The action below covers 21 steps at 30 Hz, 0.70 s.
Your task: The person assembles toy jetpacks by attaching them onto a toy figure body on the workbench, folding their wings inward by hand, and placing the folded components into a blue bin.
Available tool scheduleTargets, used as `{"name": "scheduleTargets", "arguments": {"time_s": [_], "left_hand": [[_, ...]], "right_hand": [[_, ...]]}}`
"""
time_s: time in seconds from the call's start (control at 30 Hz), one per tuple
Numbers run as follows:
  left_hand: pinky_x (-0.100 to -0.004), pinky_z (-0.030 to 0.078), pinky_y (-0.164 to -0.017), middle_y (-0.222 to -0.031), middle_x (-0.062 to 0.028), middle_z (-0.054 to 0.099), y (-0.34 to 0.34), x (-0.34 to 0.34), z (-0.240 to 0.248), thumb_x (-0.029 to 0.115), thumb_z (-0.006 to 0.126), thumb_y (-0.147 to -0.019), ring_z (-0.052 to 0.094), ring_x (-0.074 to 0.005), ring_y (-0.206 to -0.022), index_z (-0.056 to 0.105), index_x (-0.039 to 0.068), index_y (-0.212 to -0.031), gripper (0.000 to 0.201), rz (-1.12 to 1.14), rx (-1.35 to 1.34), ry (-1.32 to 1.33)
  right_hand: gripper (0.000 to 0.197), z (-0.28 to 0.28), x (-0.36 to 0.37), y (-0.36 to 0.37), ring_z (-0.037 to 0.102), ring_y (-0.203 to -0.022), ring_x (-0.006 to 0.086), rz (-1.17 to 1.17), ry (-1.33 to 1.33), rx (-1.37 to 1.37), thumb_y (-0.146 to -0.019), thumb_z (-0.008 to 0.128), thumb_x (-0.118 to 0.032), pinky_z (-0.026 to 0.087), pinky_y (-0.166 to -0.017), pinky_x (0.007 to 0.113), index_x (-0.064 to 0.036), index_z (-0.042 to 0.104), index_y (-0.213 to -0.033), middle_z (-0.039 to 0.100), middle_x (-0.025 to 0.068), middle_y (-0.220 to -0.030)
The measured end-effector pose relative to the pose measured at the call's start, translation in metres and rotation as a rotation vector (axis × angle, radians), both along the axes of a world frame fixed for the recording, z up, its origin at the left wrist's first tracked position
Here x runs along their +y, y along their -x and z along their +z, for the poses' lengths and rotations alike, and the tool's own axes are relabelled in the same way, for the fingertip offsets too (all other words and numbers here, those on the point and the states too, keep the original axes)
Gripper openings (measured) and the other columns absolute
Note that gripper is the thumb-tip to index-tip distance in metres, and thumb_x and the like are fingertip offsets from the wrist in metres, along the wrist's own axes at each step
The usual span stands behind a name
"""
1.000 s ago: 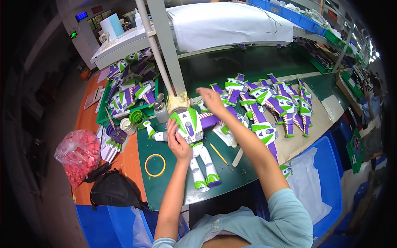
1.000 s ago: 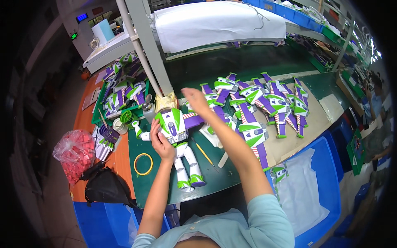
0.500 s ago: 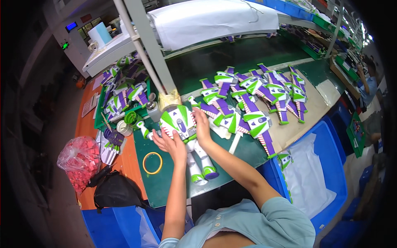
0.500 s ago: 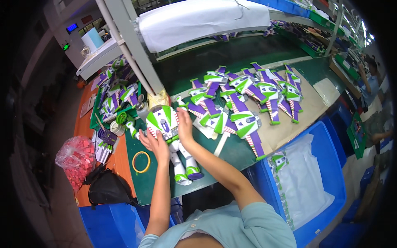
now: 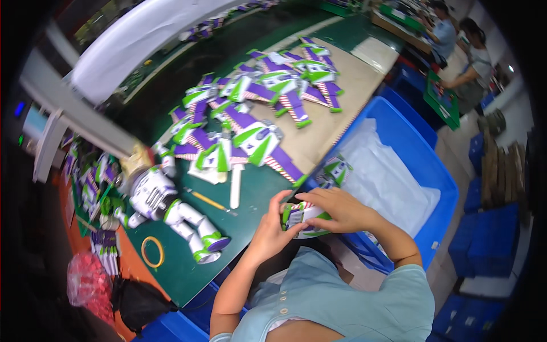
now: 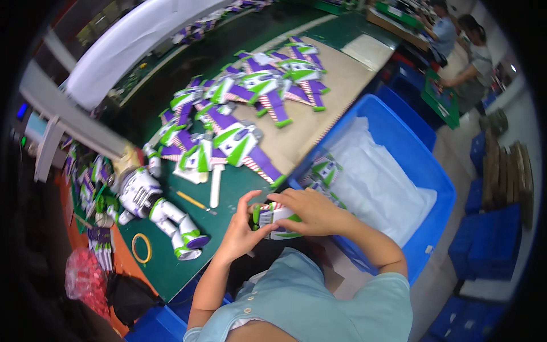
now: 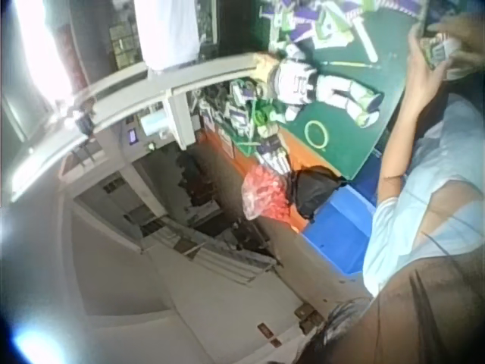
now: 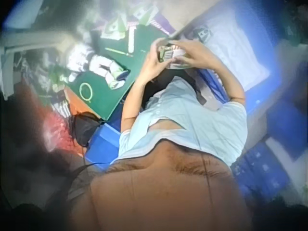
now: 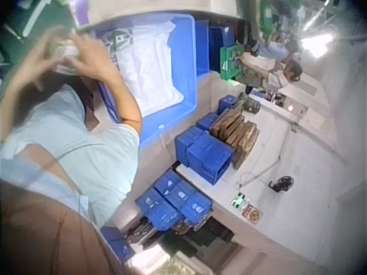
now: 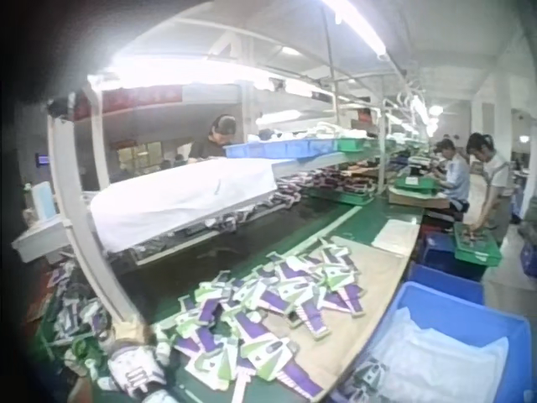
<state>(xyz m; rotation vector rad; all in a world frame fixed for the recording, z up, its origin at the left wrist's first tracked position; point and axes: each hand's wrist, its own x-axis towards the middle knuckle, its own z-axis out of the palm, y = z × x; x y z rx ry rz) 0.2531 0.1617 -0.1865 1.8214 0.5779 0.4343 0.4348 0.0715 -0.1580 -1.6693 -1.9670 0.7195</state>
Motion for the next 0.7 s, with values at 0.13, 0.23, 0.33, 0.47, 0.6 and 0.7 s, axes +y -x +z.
{"name": "scheduleTargets", "arguments": {"time_s": [0.13, 0.23, 0.33, 0.47, 0.6, 0.7], "left_hand": [[-0.0281, 0.046, -0.077, -0.107, -0.0141, 0.058, -0.05, -0.006, -0.048, 0.011, 0.063, -0.082, 0.058, -0.0185, -0.094, 0.028, 0.002, -0.129, 0.059, -0.004, -0.1, 0.345], [-0.0272, 0.047, -0.074, -0.113, -0.0126, 0.052, -0.057, 0.009, -0.061, 0.015, 0.055, -0.088, 0.057, -0.0177, -0.094, 0.035, 0.003, -0.124, 0.043, 0.223, -0.213, 0.542], [-0.0304, 0.044, -0.083, -0.123, -0.0104, 0.042, -0.046, 0.018, -0.062, 0.014, 0.053, -0.087, 0.047, -0.0188, -0.11, 0.037, 0.004, -0.124, 0.042, 0.438, -0.185, 0.53], [-0.0372, 0.029, -0.102, -0.137, -0.0172, 0.028, -0.057, 0.029, -0.051, 0.008, 0.053, -0.084, 0.029, -0.0272, -0.128, 0.02, 0.003, -0.136, 0.061, 0.499, -0.267, 0.664], [-0.045, 0.032, -0.1, -0.134, -0.0195, 0.033, -0.056, 0.04, -0.045, 0.011, 0.057, -0.083, 0.037, -0.0316, -0.124, 0.016, 0.002, -0.136, 0.068, 0.569, -0.375, 0.986], [-0.0442, 0.037, -0.097, -0.132, -0.0197, 0.035, -0.069, 0.05, -0.04, 0.011, 0.057, -0.083, 0.041, -0.0316, -0.12, 0.016, 0.0, -0.136, 0.068, 0.544, -0.346, 1.098]], "right_hand": [[0.044, -0.083, -0.044, -0.046, 0.057, -0.091, 0.0217, -0.397, 0.19, 0.632, -0.087, 0.056, -0.027, 0.043, -0.08, 0.034, -0.009, 0.047, -0.126, 0.059, 0.0093, -0.104], [0.037, -0.177, -0.061, -0.101, 0.056, -0.095, 0.0164, -1.052, 0.14, 1.241, -0.093, 0.047, -0.03, 0.043, -0.085, 0.027, -0.0054, 0.051, -0.119, 0.059, 0.0073, -0.107], [0.039, -0.268, -0.049, -0.189, 0.059, -0.091, 0.0177, -1.368, -0.056, 1.435, -0.093, 0.046, -0.034, 0.046, -0.08, 0.028, -0.0022, 0.053, -0.115, 0.061, 0.0073, -0.102], [0.037, -0.375, -0.017, -0.272, 0.06, -0.079, 0.0198, -1.8, -0.211, 1.18, -0.093, 0.042, -0.03, 0.047, -0.071, 0.033, 0.0017, 0.054, -0.109, 0.061, 0.009, -0.095], [0.037, -0.404, 0.022, -0.269, 0.06, -0.083, 0.0233, -1.738, -0.319, 1.058, -0.091, 0.041, -0.026, 0.047, -0.074, 0.034, 0.0039, 0.053, -0.108, 0.061, 0.0128, -0.096], [0.038, -0.431, 0.016, -0.287, 0.058, -0.089, 0.0273, -1.793, -0.388, 0.836, -0.09, 0.04, -0.026, 0.045, -0.08, 0.036, 0.0044, 0.05, -0.111, 0.059, 0.0178, -0.098]]}}
